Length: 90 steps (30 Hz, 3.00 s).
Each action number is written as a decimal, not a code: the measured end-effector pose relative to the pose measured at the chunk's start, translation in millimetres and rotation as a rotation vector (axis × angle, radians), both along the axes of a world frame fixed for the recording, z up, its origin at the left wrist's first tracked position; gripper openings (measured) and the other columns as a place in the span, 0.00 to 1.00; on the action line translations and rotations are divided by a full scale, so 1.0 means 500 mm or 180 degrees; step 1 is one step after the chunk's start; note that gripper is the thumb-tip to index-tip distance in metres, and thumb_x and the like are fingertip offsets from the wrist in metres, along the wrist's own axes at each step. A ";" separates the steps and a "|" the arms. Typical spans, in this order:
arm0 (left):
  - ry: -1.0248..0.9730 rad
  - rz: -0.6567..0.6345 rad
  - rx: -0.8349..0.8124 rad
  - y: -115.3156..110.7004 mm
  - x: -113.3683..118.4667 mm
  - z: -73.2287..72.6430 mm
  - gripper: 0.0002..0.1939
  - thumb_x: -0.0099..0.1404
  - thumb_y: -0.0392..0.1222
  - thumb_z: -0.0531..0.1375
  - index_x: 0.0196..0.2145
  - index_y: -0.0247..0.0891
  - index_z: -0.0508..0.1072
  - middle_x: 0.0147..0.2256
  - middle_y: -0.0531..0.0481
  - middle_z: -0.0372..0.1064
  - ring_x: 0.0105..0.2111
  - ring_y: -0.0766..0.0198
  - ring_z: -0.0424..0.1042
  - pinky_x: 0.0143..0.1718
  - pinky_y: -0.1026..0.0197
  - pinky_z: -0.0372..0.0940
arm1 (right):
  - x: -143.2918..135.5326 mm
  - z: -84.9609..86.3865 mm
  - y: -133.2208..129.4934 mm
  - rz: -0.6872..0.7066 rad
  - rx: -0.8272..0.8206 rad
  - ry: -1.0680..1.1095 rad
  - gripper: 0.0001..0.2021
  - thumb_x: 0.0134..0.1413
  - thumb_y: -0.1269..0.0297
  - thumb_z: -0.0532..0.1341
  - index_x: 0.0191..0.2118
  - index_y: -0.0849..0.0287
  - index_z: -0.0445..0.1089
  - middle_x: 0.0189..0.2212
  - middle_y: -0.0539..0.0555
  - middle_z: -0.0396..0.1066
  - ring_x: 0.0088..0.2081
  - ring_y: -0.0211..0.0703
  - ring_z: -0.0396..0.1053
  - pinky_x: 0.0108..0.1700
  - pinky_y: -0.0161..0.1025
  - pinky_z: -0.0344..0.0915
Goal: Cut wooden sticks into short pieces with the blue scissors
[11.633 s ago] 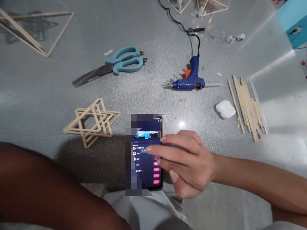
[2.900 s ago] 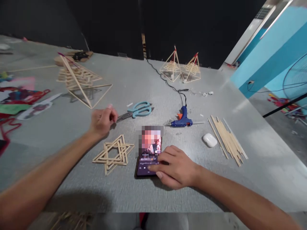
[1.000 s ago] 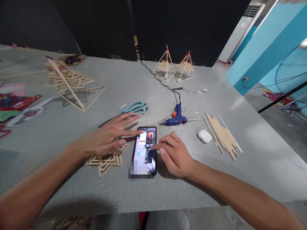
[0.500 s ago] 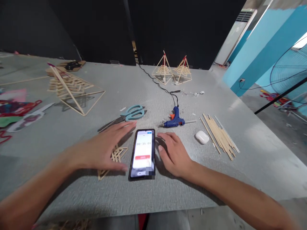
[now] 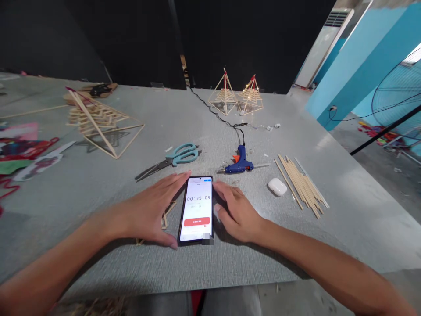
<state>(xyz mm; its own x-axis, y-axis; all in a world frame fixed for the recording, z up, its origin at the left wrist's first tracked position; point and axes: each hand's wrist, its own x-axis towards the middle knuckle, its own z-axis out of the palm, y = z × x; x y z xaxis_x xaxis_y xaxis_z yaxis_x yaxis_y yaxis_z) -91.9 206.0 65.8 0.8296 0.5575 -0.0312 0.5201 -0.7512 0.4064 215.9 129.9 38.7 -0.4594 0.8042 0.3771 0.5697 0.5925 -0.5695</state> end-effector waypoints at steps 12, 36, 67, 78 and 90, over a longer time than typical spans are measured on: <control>0.0116 -0.0065 0.0148 0.000 0.000 -0.002 0.89 0.46 0.82 0.73 0.76 0.47 0.13 0.79 0.26 0.30 0.77 0.26 0.42 0.75 0.28 0.48 | 0.003 -0.013 0.000 -0.0311 -0.0579 0.0859 0.22 0.76 0.68 0.53 0.70 0.50 0.63 0.62 0.63 0.77 0.59 0.52 0.80 0.60 0.57 0.77; 0.0019 -0.0013 0.0213 -0.005 0.001 -0.009 0.86 0.46 0.82 0.73 0.78 0.48 0.18 0.79 0.28 0.31 0.77 0.27 0.40 0.76 0.28 0.46 | -0.016 -0.007 -0.008 -0.0415 0.0007 0.0085 0.36 0.61 0.54 0.70 0.69 0.54 0.58 0.64 0.68 0.71 0.67 0.68 0.68 0.65 0.71 0.66; -0.0117 -0.0233 0.0153 -0.014 0.004 -0.002 0.79 0.54 0.72 0.74 0.79 0.44 0.24 0.79 0.29 0.32 0.78 0.29 0.41 0.76 0.28 0.46 | -0.014 0.016 -0.015 -0.0135 0.0390 -0.0254 0.17 0.73 0.67 0.55 0.59 0.53 0.76 0.68 0.62 0.61 0.72 0.60 0.53 0.72 0.66 0.57; -0.0063 -0.0261 0.0233 -0.011 0.005 -0.006 0.80 0.54 0.73 0.74 0.79 0.44 0.21 0.79 0.29 0.31 0.77 0.29 0.42 0.76 0.28 0.48 | -0.007 0.021 -0.016 -0.0109 0.0653 0.0151 0.16 0.65 0.74 0.56 0.47 0.53 0.80 0.65 0.59 0.68 0.68 0.58 0.60 0.68 0.65 0.62; -0.0024 -0.0304 0.0316 -0.008 0.002 -0.008 0.83 0.51 0.81 0.71 0.78 0.47 0.18 0.79 0.29 0.33 0.77 0.27 0.44 0.74 0.26 0.51 | -0.010 0.017 -0.015 -0.0329 0.0569 0.0159 0.18 0.64 0.72 0.56 0.54 0.53 0.77 0.66 0.59 0.69 0.68 0.57 0.61 0.68 0.64 0.62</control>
